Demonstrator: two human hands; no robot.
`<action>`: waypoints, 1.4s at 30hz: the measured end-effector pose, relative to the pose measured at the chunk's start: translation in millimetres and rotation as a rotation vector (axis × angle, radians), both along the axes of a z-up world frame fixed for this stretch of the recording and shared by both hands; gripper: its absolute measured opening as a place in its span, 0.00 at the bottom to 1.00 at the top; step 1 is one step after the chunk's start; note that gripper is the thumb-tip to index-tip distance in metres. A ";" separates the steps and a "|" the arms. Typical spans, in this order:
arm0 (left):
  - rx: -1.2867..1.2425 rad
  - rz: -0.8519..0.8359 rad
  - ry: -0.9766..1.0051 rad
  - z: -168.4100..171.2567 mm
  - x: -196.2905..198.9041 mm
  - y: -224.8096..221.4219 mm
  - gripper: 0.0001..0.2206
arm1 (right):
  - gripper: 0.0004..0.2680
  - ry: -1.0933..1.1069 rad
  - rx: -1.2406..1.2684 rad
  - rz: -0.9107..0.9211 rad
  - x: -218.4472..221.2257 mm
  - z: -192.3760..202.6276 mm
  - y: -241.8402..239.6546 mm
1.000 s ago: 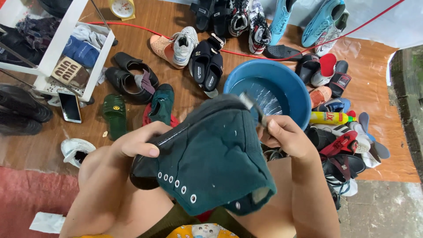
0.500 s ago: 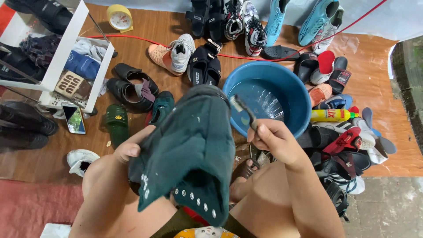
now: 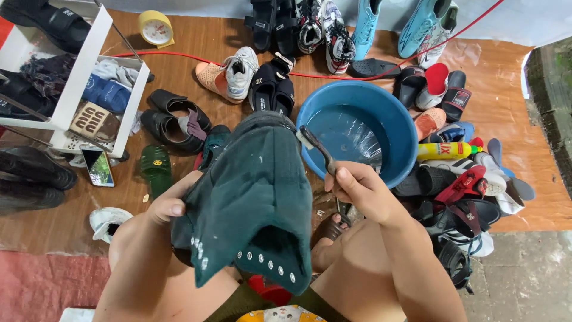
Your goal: Cleaning a green boot using a brush and water from a basin while sitting on the floor.
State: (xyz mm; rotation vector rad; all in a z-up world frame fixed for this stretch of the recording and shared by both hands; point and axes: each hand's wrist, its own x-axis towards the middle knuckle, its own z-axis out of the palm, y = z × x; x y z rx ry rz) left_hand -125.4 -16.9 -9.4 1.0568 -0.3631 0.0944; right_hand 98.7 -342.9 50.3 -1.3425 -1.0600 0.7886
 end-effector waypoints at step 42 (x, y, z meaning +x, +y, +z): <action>0.575 0.097 0.497 -39.1 30.5 -27.6 0.26 | 0.08 -0.748 -0.575 -0.439 28.5 22.8 -21.4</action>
